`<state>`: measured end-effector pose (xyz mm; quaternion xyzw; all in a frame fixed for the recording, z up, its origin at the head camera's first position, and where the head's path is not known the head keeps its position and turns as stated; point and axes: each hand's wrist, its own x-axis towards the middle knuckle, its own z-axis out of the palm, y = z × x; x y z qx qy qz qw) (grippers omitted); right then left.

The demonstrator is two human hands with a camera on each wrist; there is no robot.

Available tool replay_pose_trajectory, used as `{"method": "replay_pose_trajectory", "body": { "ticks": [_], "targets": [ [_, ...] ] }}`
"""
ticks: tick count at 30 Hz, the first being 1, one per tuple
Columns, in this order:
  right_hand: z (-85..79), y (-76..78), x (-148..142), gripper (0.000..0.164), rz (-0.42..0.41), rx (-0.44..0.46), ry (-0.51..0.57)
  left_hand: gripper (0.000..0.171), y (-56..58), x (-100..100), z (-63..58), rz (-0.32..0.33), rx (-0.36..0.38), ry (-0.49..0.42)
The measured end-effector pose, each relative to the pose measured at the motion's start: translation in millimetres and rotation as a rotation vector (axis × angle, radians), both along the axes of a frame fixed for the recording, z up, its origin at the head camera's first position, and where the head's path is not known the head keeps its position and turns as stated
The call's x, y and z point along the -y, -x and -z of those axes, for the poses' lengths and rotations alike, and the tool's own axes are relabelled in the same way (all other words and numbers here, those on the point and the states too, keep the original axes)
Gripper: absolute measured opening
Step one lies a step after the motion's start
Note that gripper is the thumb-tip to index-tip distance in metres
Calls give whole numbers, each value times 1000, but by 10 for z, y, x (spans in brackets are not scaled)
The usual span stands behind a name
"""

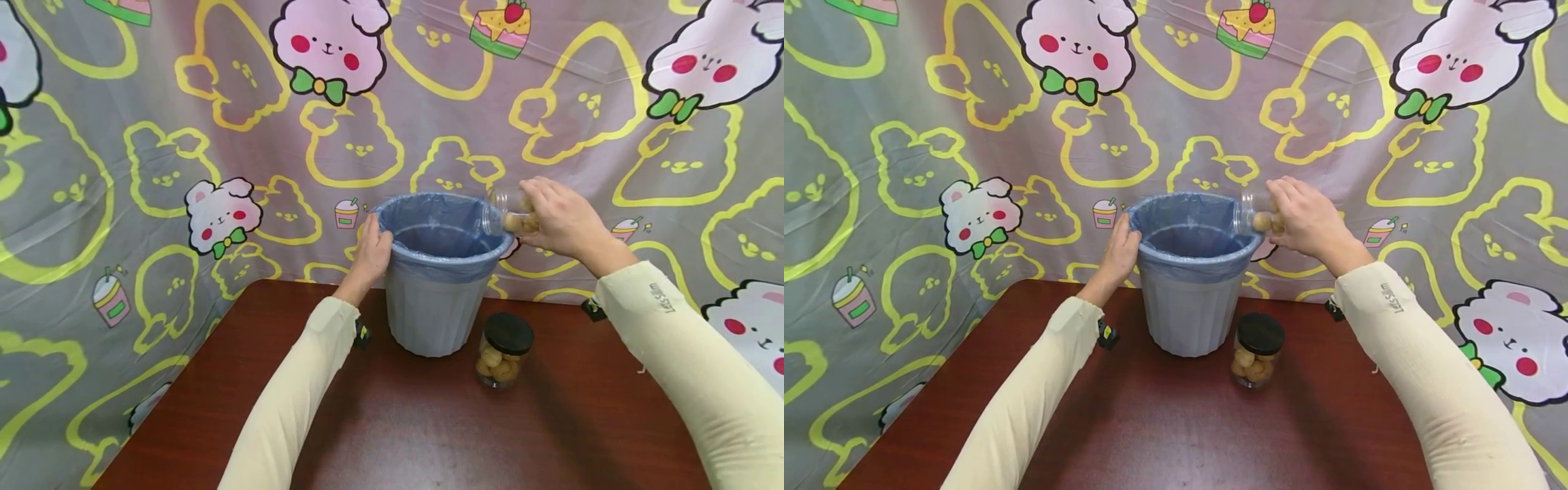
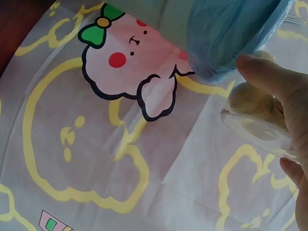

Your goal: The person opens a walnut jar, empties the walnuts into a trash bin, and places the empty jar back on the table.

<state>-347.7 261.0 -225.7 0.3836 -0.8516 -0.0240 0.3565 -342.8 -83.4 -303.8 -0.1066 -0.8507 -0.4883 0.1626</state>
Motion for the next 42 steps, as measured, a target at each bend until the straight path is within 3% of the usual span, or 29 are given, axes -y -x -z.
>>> {"method": "replay_pose_trajectory", "body": {
  "ticks": [9,29,42],
  "targets": [
    [-34,47,44,87,-88,-102,-75,64,-2,-5,-2,-1,-2,-12],
    [-112,39,192,92,-94,-122,-216,67,19,12,16,5,-1,0],
    [-133,48,279,74,-135,-203,-297,64,25,7,3,10,-18,-7]
  ]
}}
